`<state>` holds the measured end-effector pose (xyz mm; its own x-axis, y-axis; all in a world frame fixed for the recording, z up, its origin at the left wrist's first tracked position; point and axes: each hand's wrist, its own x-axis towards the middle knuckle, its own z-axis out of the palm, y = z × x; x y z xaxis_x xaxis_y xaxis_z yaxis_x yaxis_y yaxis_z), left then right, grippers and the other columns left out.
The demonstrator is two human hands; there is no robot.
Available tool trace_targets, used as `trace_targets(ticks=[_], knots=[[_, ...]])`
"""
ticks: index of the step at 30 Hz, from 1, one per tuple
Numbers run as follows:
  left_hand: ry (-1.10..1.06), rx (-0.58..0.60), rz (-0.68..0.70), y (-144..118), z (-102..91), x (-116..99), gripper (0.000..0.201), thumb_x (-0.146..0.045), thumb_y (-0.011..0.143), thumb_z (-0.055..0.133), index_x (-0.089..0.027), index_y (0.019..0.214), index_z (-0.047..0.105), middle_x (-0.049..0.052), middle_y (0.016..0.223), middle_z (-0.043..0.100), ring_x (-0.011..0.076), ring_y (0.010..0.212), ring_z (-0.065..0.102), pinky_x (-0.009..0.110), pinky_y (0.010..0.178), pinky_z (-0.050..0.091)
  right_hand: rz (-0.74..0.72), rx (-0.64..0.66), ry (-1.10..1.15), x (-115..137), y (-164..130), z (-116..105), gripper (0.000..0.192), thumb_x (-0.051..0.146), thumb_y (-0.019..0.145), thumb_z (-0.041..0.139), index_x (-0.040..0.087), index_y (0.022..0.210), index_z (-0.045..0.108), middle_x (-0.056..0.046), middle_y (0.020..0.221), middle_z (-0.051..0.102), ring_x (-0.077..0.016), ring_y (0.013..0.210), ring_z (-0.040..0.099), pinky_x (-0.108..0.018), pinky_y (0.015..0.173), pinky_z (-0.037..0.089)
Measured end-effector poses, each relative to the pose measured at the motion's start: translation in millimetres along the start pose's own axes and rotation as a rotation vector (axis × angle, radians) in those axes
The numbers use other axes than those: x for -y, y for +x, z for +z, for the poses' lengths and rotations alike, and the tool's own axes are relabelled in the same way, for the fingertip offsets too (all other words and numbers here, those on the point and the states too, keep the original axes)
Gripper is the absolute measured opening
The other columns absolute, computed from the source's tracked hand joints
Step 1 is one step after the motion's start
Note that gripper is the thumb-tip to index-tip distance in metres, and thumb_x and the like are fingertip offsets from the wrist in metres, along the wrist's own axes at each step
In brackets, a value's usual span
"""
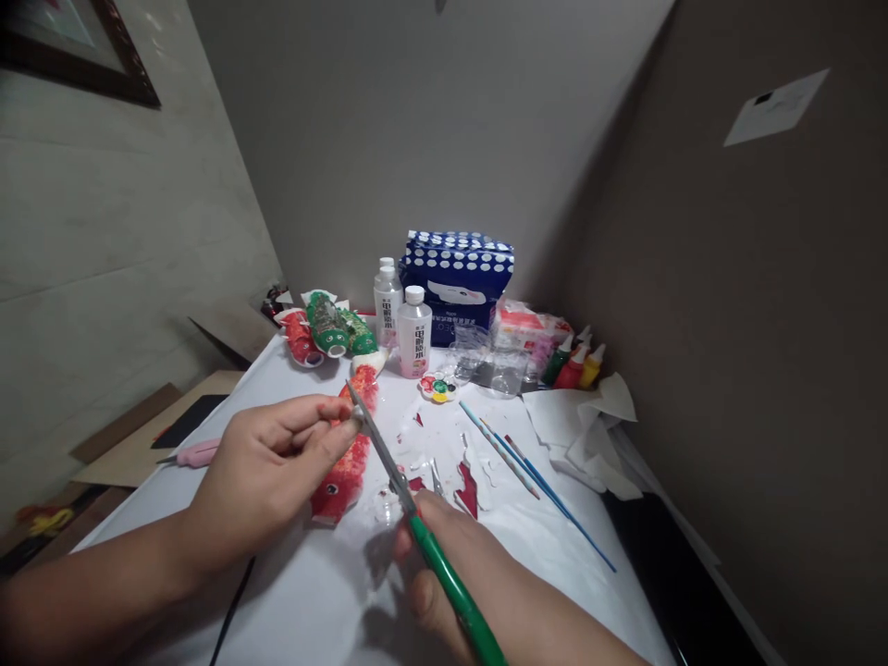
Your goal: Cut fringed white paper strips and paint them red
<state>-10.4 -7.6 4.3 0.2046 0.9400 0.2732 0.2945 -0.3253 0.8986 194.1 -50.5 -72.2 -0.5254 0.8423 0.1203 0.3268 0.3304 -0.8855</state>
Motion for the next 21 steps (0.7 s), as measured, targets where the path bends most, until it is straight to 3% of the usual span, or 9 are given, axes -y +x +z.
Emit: trace_targets(ticks=[3,9,13,18,21], knots=[[0.036,-0.002,0.021,-1,0.8,2,0.018,-0.029,0.085,0.056,-0.016,0.072,0.056,-0.01,0.047,0.026,0.0066,0.043,0.023,0.021,0.042,0.019,-0.037,0.055,-0.032,2,-1,-6,0.07,0.079,0.085,0.023,0.02,0.108,0.054,-0.009,0.102,0.058,-0.0228,0.087,0.053,-0.035,0.078,0.045],[0.046,0.024,-0.035,3,0.8,5,0.023,-0.034,0.085,0.054,-0.014,0.08,0.062,-0.01,0.047,0.026,0.0072,0.044,0.023,0.022,0.043,0.02,0.088,0.045,0.005,14,5,-9,0.078,0.087,0.077,0.02,0.018,0.091,0.054,-0.006,0.083,0.056,-0.0184,0.07,0.048,-0.031,0.064,0.042],[0.031,0.07,-0.121,10,-2.1,2,0.021,-0.035,0.082,0.056,-0.014,0.077,0.059,-0.01,0.046,0.03,0.0069,0.043,0.026,0.02,0.043,0.02,0.074,0.039,0.087,7,4,-3,0.07,0.083,0.081,0.021,0.019,0.079,0.047,0.0,0.071,0.046,-0.0141,0.062,0.039,-0.028,0.056,0.035],[-0.009,0.181,-0.209,21,-6.5,5,0.024,-0.039,0.079,0.061,-0.015,0.078,0.057,-0.009,0.049,0.037,0.0065,0.045,0.027,0.019,0.044,0.022,0.068,-0.041,0.16,-7,-3,11,0.063,0.072,0.091,0.017,0.019,0.082,0.048,-0.004,0.077,0.05,-0.0164,0.067,0.043,-0.029,0.062,0.04],[0.012,0.173,-0.222,22,-7.7,7,0.026,-0.04,0.078,0.062,-0.015,0.081,0.059,-0.009,0.049,0.037,0.0063,0.045,0.026,0.018,0.044,0.021,0.076,0.004,0.224,-4,-1,15,0.063,0.072,0.091,0.015,0.019,0.081,0.047,-0.001,0.069,0.048,-0.0156,0.062,0.043,-0.029,0.059,0.04]])
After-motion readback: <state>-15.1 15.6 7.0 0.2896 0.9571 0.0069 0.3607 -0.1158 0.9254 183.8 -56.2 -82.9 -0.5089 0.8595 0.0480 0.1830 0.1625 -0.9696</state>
